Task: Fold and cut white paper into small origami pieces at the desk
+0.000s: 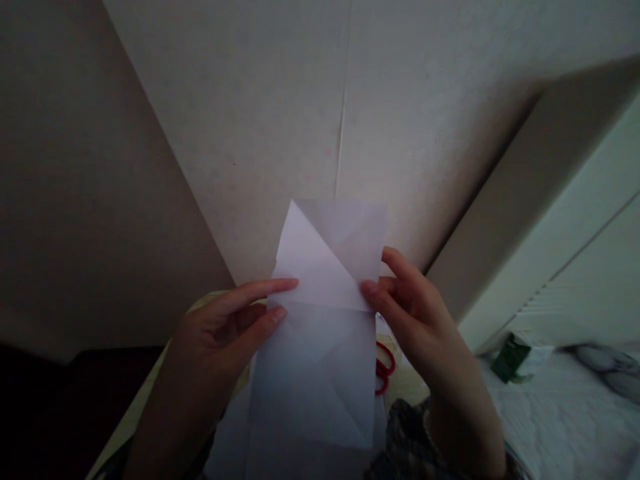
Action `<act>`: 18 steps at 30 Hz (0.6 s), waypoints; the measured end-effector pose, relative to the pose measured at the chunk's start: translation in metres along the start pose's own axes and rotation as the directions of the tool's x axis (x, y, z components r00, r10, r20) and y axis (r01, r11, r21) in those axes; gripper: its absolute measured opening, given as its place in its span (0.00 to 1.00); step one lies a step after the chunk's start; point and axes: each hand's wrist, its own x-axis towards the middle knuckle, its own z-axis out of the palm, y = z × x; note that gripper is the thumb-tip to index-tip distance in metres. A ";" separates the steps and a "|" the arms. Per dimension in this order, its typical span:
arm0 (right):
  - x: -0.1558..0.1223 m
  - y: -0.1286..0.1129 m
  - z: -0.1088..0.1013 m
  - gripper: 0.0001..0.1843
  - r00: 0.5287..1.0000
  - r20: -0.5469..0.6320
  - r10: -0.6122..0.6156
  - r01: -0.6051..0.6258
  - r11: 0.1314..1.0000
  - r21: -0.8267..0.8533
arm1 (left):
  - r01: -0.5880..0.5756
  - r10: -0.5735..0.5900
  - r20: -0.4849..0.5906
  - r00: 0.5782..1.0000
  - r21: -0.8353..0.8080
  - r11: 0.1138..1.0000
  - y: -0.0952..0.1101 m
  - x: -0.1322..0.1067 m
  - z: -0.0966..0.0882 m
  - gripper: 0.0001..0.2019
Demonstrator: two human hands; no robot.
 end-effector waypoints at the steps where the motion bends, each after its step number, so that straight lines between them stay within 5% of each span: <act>1: 0.000 -0.001 0.000 0.14 1.000 0.008 0.022 -0.022 0.999 0.038 | 0.019 -0.019 -0.004 1.000 -0.012 1.000 0.000 0.000 0.000 0.10; 6: 0.001 -0.003 -0.003 0.25 0.998 0.026 0.058 -0.061 0.989 0.134 | 0.130 -0.129 0.011 0.992 -0.140 0.982 0.002 -0.001 0.000 0.14; 10: 0.002 -0.003 -0.004 0.27 0.998 0.038 0.056 -0.061 0.987 0.146 | 0.098 -0.098 0.013 0.995 -0.244 0.965 0.000 0.000 0.002 0.17; 18: -0.002 -0.009 -0.006 0.37 0.998 0.059 0.038 -0.041 0.997 0.059 | 0.072 -0.078 -0.034 0.996 -0.160 0.985 0.001 0.002 0.005 0.12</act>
